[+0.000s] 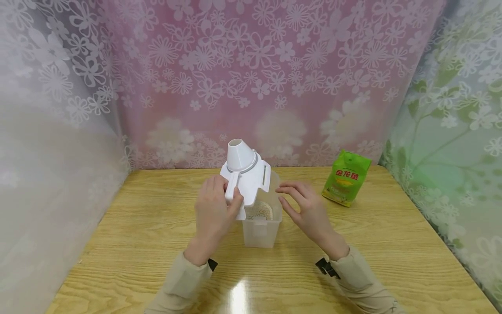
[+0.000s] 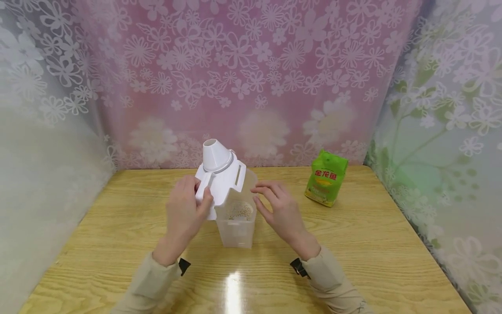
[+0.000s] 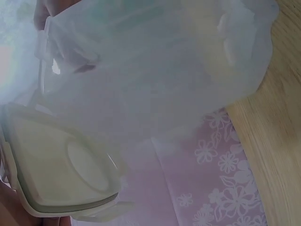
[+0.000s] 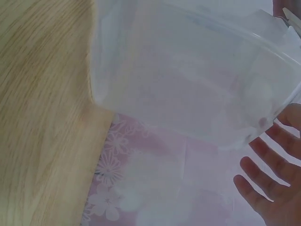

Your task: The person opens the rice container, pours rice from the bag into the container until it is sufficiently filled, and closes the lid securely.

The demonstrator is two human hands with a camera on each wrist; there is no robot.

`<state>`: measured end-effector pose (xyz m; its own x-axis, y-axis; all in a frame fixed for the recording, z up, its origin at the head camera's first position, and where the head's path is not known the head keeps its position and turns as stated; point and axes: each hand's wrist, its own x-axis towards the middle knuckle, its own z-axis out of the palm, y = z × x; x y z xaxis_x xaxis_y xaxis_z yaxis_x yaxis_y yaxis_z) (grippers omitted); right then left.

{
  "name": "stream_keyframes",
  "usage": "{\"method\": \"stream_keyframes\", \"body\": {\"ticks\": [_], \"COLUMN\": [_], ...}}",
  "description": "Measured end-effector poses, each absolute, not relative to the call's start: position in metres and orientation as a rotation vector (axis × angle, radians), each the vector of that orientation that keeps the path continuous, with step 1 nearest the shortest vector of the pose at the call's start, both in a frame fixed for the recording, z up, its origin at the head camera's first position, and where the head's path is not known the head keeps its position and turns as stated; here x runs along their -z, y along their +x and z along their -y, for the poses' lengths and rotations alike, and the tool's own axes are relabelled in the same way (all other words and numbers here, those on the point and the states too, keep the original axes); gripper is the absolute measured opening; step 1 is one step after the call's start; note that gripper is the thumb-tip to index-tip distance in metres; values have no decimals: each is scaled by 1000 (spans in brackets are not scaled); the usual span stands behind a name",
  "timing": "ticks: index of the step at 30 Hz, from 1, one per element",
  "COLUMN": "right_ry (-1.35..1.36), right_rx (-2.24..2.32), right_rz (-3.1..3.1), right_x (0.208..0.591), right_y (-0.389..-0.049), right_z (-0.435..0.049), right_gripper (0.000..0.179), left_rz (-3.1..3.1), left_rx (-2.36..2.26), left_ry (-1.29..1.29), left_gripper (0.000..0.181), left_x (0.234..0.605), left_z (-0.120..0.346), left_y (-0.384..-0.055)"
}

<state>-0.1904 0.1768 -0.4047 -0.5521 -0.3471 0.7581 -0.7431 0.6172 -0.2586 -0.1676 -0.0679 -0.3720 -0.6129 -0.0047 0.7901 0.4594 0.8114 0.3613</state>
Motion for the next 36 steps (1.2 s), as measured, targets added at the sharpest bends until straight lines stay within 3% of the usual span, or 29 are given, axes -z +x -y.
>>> {"method": "stream_keyframes", "body": {"ticks": [21, 36], "right_ry": [845, 853], "right_rx": [-743, -724], "right_rz": [2207, 2221], "right_x": [410, 408], "right_y": [-192, -191], "right_z": [-177, -179], "right_gripper": [20, 18], "left_rz": [2291, 2504], "left_rx": [614, 421], "left_ry": [-201, -221], "left_gripper": [27, 26], "left_x": [406, 439], "left_z": [145, 162], "left_y": [-167, -170]}}
